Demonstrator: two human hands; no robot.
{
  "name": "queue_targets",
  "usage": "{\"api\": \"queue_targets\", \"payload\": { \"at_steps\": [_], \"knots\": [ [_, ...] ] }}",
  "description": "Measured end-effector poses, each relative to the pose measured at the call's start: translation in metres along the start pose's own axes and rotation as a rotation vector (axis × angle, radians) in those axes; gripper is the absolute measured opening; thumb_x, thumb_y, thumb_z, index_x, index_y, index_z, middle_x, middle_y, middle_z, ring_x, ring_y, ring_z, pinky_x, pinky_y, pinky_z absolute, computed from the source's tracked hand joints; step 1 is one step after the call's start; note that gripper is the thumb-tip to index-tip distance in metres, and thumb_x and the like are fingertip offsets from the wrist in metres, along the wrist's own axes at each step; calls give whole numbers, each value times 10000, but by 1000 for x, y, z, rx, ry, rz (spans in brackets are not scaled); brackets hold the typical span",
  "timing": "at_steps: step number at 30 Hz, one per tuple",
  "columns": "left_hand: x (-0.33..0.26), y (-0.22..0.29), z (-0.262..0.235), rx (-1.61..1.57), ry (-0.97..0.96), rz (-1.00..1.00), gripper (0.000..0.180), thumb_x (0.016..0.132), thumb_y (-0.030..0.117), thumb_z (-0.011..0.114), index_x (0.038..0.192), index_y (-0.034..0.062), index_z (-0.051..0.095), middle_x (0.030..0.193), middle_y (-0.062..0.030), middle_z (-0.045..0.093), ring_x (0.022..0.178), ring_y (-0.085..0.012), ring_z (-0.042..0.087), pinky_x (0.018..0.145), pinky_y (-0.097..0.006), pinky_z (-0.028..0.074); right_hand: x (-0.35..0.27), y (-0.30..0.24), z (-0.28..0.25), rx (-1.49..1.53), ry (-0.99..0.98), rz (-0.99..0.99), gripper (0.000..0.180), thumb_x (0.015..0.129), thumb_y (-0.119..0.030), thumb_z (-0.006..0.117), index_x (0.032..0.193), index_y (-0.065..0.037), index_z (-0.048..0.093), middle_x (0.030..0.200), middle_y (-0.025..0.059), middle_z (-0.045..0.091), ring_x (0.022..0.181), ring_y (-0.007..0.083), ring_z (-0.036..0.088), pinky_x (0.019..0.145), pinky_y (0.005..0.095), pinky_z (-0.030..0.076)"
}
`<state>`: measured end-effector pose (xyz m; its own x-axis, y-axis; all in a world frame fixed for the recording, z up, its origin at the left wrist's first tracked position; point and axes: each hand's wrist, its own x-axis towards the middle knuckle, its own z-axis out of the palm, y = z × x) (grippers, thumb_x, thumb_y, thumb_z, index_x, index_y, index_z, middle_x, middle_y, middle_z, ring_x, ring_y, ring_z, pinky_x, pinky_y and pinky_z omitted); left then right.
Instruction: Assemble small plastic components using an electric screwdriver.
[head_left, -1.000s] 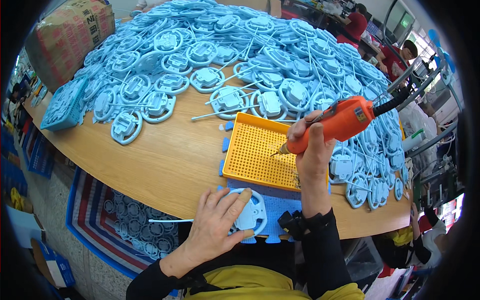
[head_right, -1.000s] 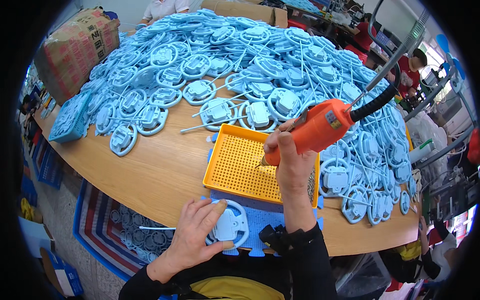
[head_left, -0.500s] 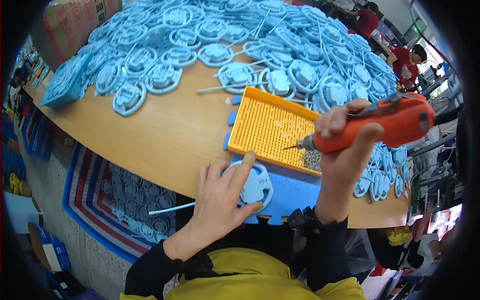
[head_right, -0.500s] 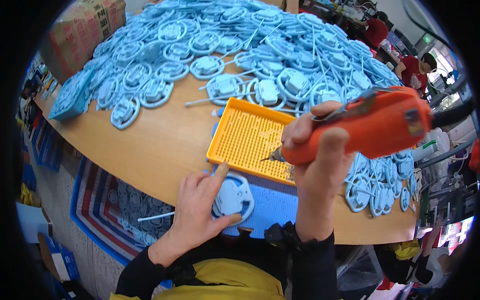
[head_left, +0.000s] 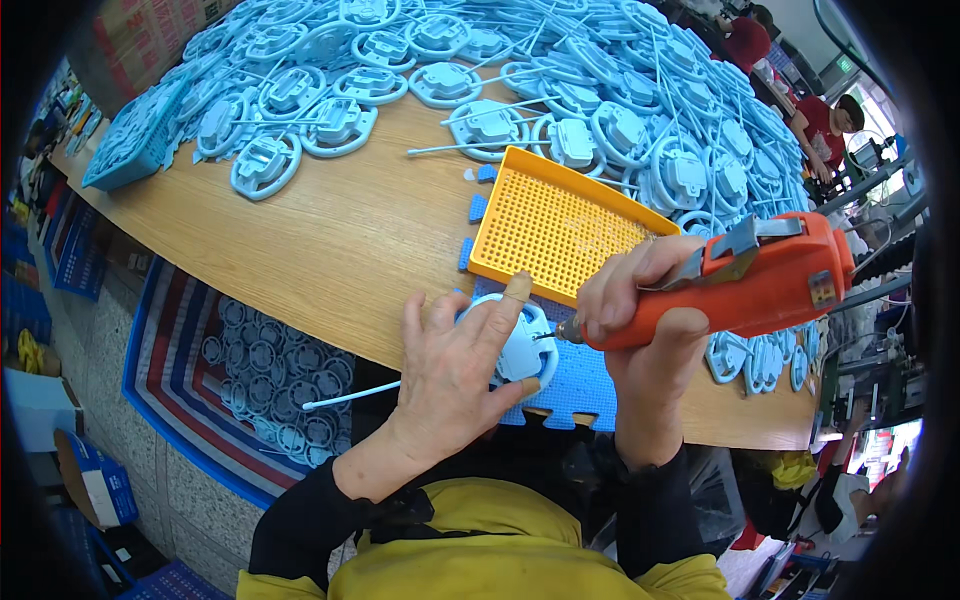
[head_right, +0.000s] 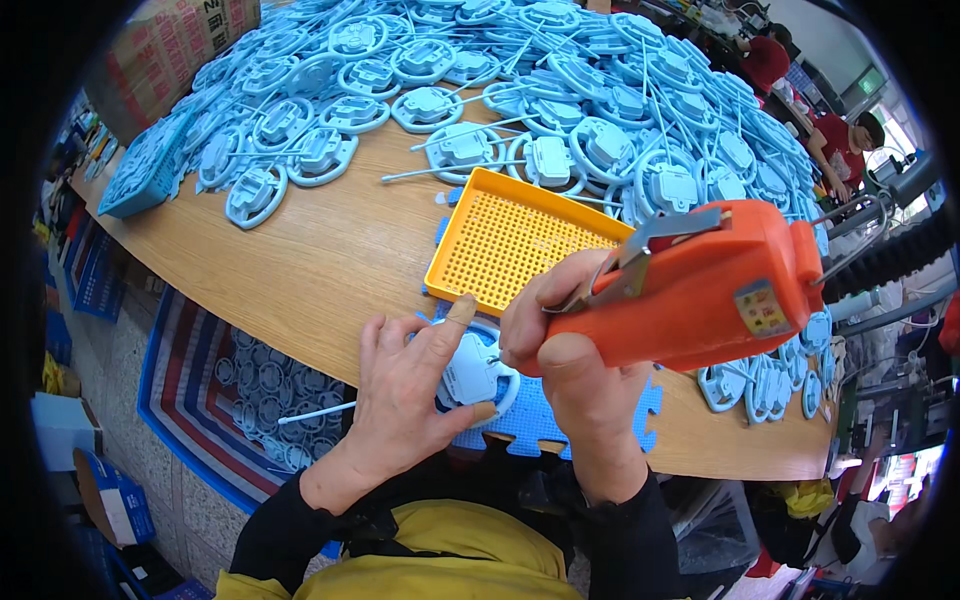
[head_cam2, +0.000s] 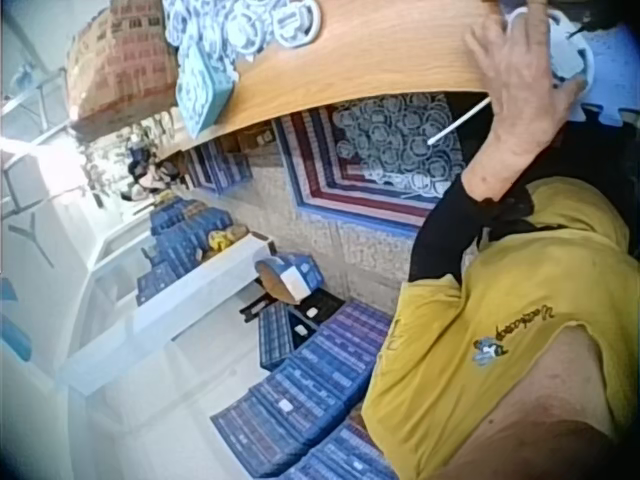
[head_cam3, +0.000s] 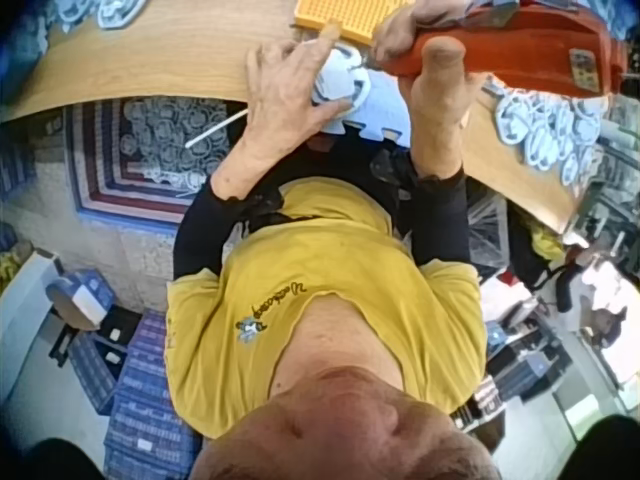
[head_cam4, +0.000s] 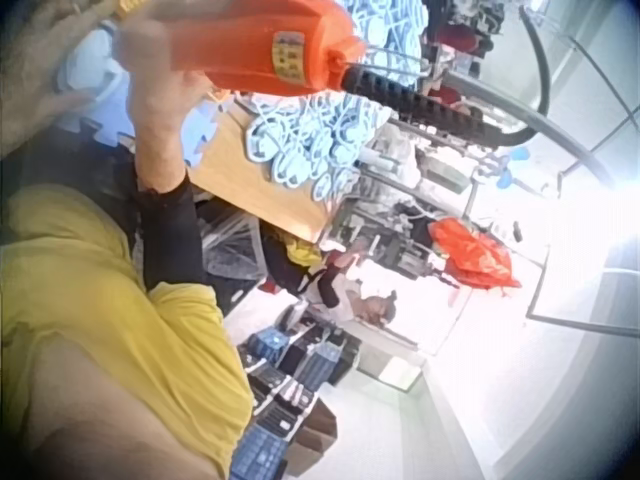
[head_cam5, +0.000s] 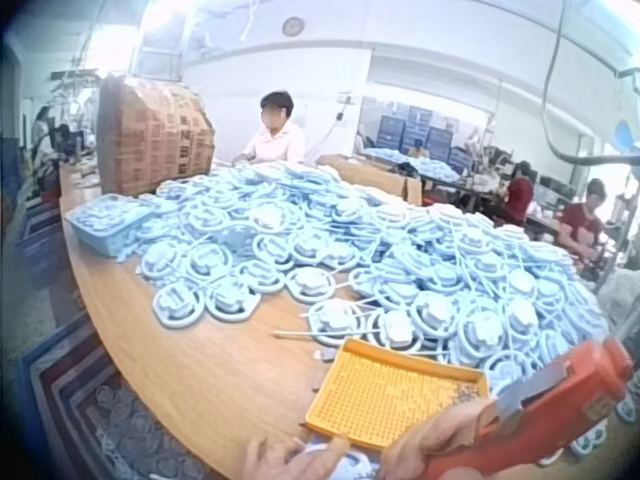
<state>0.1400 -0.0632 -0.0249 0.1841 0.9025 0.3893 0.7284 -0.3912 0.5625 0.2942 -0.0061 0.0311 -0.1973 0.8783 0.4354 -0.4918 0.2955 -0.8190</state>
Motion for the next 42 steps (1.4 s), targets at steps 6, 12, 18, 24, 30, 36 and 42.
{"api": "queue_targets", "payload": {
  "at_steps": [6, 12, 18, 24, 30, 36, 42],
  "knots": [
    [3, -1, -2, 3, -14, -11, 920, 602, 279, 838, 1392, 69, 417, 1114, -118, 595, 1018, -326, 491, 952, -511, 296, 5, 2, 6, -47, -42, 48, 280, 748, -87, 694, 905, -29, 470, 677, 45, 513, 587, 128, 510, 506, 250, 414],
    [4, -6, -14, 36, -12, 15, 845, 628, 290, 807, 1359, 55, 453, 1117, -134, 581, 1069, -342, 492, 968, -526, 315, 18, 3, 9, -191, -79, 176, 566, 768, -518, 731, 953, -58, 457, 630, 44, 496, 503, 155, 492, 452, 286, 415],
    [-48, -30, -98, 82, -129, -67, 871, 602, 327, 805, 1340, 13, 466, 1099, -151, 578, 1059, -334, 493, 955, -459, 337, 21, -22, -19, -61, -68, -87, 548, 814, -545, 666, 975, -62, 462, 626, 19, 464, 506, 136, 474, 452, 269, 411],
    [-6, -55, -137, 247, -203, -24, 756, 677, 316, 775, 1316, 36, 486, 1267, -166, 483, 1137, -370, 457, 981, -449, 349, 37, -19, -40, -139, 72, -105, 545, 806, -539, 677, 981, -69, 463, 655, 11, 467, 529, 123, 471, 471, 252, 395],
    [150, -84, -72, 309, -79, 323, 714, 690, 246, 770, 1326, 104, 478, 1333, -180, 441, 1238, -385, 408, 1013, -473, 351, 41, -17, -51, -46, 134, -180, 539, 778, -447, 753, 984, -34, 474, 645, 66, 519, 512, 159, 512, 451, 279, 433],
    [276, -79, 12, 627, -153, 275, 931, 684, 231, 750, 1461, 142, 244, 1407, -250, 336, 1270, -411, 392, 1010, -470, 367, 40, -15, -63, 7, 156, -169, 534, 768, -409, 772, 985, -23, 473, 661, 86, 544, 538, 192, 537, 465, 309, 455],
    [315, -109, 42, 379, -521, -82, 969, 700, 109, 655, 1500, 161, 111, 1314, -263, 395, 1065, -433, 547, 804, -463, 505, 42, -16, -65, -37, 186, -161, 545, 768, -450, 748, 972, -38, 455, 657, 73, 529, 525, 176, 527, 471, 298, 456]
  ]
}}
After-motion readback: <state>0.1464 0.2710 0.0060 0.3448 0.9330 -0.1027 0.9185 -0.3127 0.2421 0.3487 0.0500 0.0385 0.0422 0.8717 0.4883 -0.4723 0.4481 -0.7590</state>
